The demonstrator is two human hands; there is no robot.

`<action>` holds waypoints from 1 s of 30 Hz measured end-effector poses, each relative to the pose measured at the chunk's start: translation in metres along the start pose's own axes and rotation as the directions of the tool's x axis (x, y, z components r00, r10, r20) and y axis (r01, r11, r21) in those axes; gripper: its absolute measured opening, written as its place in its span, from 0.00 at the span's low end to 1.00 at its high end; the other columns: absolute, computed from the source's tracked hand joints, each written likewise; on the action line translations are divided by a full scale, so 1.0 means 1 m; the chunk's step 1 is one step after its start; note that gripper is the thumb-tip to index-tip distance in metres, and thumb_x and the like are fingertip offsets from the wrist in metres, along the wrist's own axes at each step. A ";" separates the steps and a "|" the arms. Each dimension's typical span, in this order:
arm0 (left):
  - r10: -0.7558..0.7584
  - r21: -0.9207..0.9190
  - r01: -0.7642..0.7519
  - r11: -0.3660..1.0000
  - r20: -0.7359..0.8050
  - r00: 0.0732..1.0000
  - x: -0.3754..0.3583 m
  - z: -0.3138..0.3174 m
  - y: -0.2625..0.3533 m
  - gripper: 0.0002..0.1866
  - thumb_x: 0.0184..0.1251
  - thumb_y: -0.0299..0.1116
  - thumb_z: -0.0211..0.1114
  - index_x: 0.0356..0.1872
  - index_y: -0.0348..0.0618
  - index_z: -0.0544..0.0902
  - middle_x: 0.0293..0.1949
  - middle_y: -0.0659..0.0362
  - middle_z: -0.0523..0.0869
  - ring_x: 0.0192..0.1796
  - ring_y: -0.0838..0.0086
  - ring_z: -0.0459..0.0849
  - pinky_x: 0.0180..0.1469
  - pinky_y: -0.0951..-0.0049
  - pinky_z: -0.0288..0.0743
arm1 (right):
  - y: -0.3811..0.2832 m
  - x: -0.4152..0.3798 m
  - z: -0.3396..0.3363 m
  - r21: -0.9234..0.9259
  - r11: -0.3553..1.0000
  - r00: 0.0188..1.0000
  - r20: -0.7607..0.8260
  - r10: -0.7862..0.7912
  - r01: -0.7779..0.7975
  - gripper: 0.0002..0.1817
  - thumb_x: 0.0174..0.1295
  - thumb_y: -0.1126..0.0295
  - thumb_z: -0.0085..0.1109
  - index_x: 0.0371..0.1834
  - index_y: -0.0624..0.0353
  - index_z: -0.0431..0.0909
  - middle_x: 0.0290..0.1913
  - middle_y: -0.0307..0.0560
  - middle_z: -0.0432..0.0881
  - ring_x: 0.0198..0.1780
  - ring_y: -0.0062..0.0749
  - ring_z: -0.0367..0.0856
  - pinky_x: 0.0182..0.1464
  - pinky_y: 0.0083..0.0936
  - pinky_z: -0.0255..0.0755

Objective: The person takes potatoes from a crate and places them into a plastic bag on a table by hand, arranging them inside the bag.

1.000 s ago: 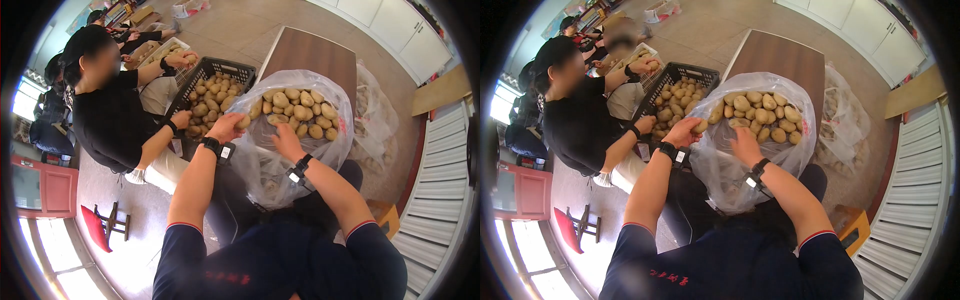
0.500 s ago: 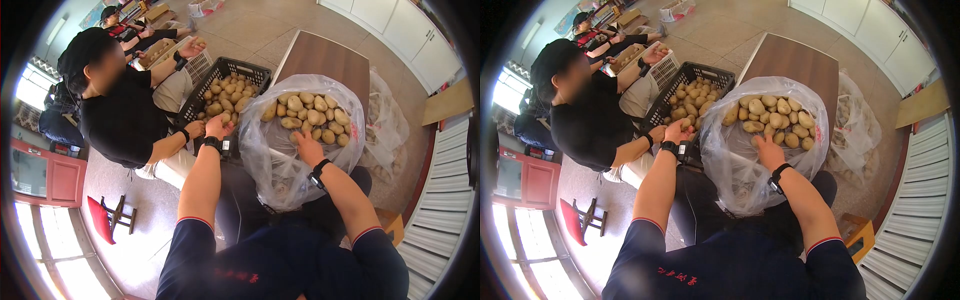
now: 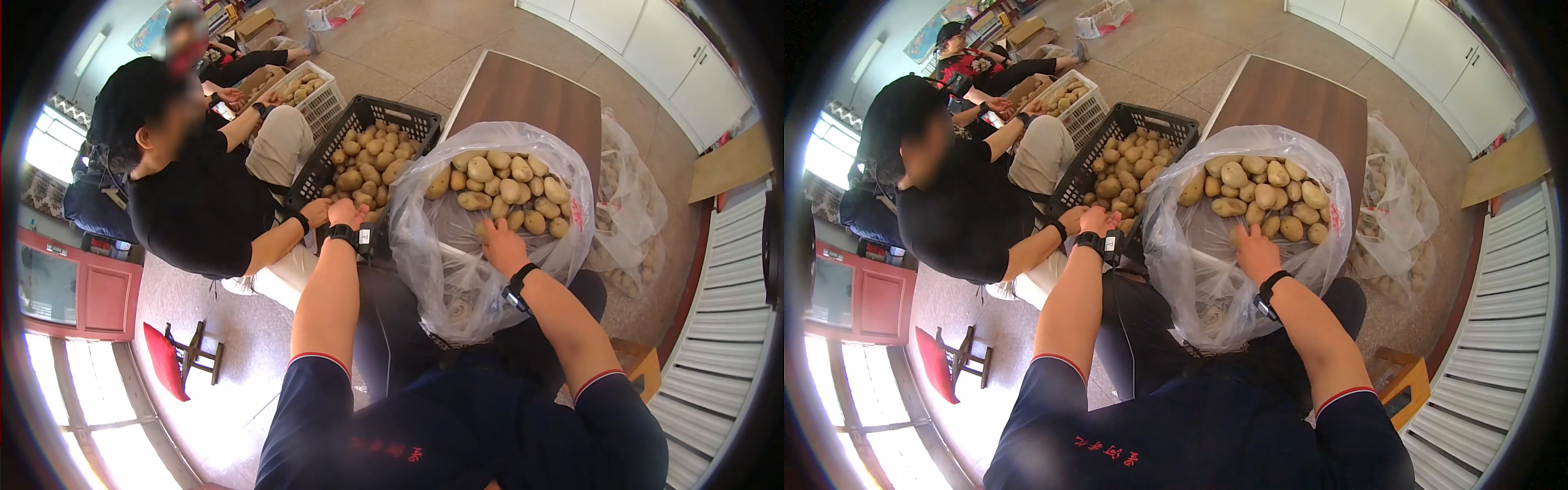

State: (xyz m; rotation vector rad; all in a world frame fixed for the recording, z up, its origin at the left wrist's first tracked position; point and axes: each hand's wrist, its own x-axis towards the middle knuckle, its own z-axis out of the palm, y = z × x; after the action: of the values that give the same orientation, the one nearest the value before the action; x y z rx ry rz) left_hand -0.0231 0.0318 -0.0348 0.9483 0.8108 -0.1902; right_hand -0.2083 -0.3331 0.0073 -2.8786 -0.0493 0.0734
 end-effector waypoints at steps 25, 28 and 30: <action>-0.098 0.416 -0.111 0.903 0.451 0.887 -0.102 0.070 -0.018 0.16 0.70 0.35 0.59 0.52 0.36 0.71 0.43 0.53 0.77 0.38 0.62 0.81 0.41 0.62 0.82 | 0.013 -0.014 0.014 0.119 0.993 0.999 0.027 0.019 -0.022 0.28 0.56 0.70 0.61 0.62 0.53 0.66 0.50 0.54 0.74 0.46 0.53 0.81 0.44 0.45 0.77; -0.128 0.451 -0.122 0.884 0.485 0.865 -0.103 0.072 -0.019 0.18 0.70 0.36 0.59 0.53 0.36 0.70 0.44 0.52 0.78 0.37 0.63 0.82 0.39 0.64 0.82 | 0.015 -0.011 0.011 0.294 0.955 0.999 -0.003 0.053 -0.049 0.26 0.57 0.68 0.60 0.61 0.57 0.67 0.50 0.59 0.75 0.50 0.56 0.80 0.49 0.47 0.75; -0.134 0.468 -0.129 0.874 0.487 0.863 -0.106 0.075 -0.023 0.18 0.70 0.37 0.59 0.53 0.36 0.70 0.45 0.51 0.78 0.37 0.63 0.82 0.39 0.64 0.82 | 0.024 -0.002 0.027 0.480 0.874 0.983 -0.183 0.010 0.081 0.27 0.59 0.63 0.61 0.61 0.62 0.68 0.52 0.62 0.77 0.50 0.54 0.80 0.50 0.45 0.74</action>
State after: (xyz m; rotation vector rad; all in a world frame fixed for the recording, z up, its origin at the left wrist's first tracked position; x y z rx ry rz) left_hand -0.0679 -0.0612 0.0471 1.2987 0.2638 -0.6468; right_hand -0.2111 -0.3495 -0.0253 -2.3644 -0.0420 -0.1614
